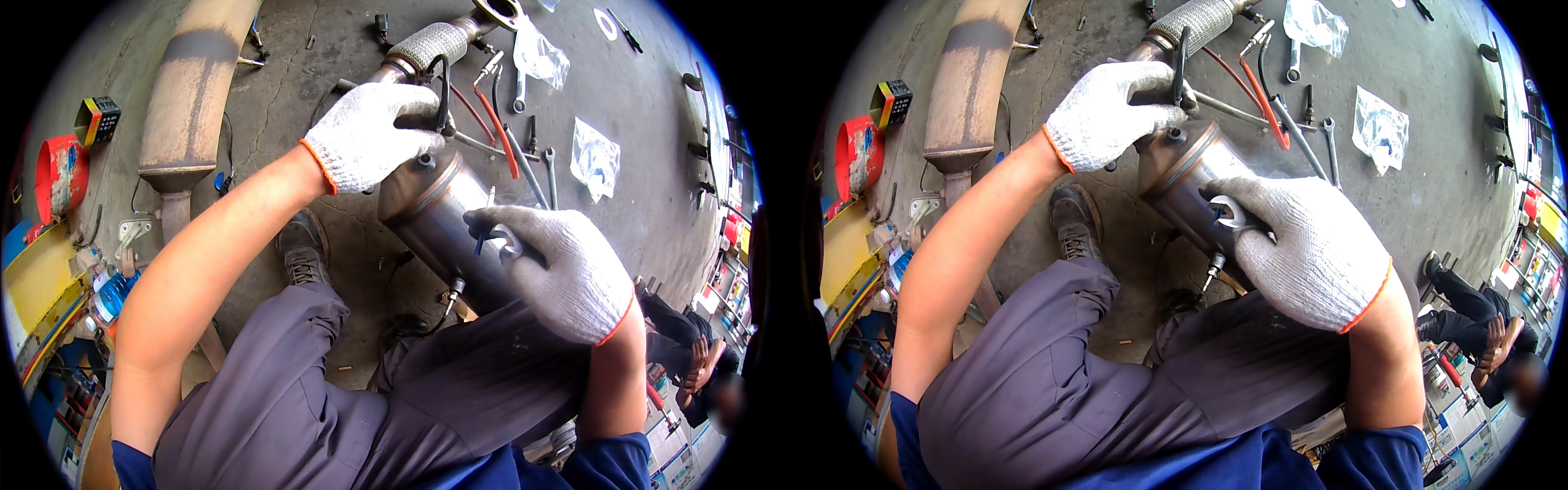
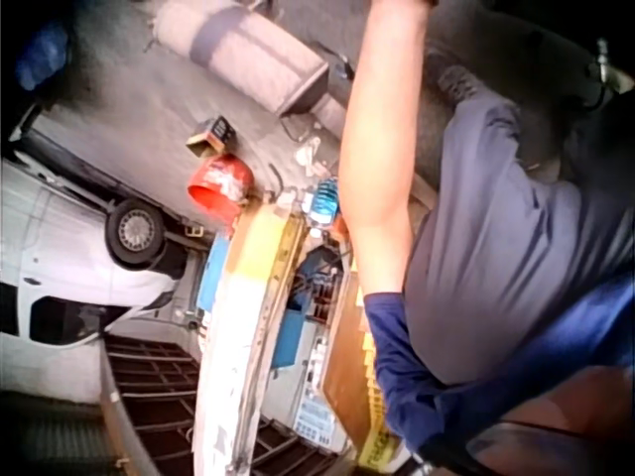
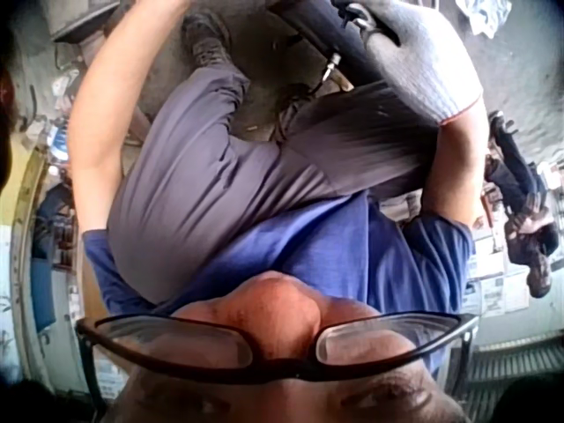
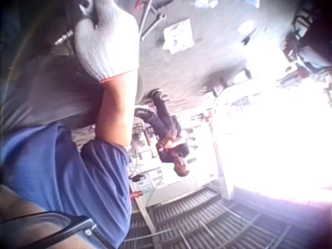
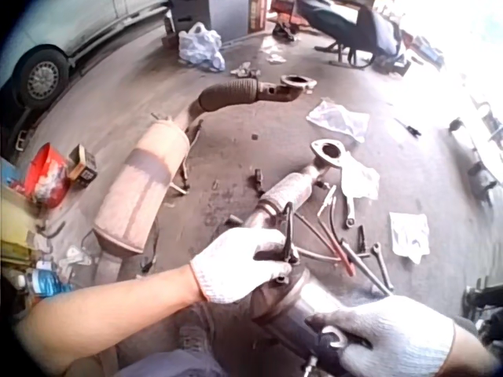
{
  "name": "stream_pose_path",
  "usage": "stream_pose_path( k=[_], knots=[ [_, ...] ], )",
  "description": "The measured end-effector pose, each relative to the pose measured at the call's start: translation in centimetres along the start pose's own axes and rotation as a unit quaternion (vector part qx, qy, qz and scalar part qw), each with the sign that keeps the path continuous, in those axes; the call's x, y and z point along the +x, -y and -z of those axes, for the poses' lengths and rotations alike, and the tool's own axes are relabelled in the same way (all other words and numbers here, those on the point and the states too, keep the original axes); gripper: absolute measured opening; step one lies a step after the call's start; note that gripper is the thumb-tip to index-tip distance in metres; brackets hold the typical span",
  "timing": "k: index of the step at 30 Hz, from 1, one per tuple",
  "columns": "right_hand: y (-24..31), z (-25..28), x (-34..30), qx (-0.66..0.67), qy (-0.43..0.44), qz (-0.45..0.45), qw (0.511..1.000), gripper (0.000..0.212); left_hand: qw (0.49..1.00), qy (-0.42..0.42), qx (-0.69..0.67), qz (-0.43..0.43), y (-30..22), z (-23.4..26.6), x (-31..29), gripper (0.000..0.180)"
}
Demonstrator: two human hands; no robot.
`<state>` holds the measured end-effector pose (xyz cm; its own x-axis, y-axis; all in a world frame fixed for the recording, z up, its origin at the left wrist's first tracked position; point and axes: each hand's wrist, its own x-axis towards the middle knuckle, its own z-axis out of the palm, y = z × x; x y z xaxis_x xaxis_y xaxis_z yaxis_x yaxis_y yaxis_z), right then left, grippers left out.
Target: The person sits on the floor and uses a wrench to tighten a bolt on a metallic exhaust pipe. They repeatedly adjust the pipe and reposition the wrench to secure the connection.
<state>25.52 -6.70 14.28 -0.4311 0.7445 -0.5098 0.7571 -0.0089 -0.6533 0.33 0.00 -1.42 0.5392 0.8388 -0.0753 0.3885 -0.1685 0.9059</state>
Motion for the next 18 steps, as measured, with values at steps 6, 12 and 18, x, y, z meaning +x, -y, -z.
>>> stream_pose_path(
  k=[6, 12, 18],
  knots=[
    [-0.3, -0.3, -0.1, -0.001, 0.009, 0.014, 1.0, 0.036, 0.997, 0.056, -0.049, 0.025, 1.3, -0.5, 0.1, 0.025],
    [-0.5, -0.3, -0.3, 0.017, 0.012, 0.027, 0.999, 0.033, 0.994, 0.087, -0.039, 0.046, 1.4, -0.2, 0.3, 0.024],
    [-0.7, 0.0, -0.6, 0.017, 0.016, 0.025, 0.999, 0.032, 0.992, 0.123, -0.032, 0.025, 0.9, -0.1, 0.9, 0.022]
  ],
)
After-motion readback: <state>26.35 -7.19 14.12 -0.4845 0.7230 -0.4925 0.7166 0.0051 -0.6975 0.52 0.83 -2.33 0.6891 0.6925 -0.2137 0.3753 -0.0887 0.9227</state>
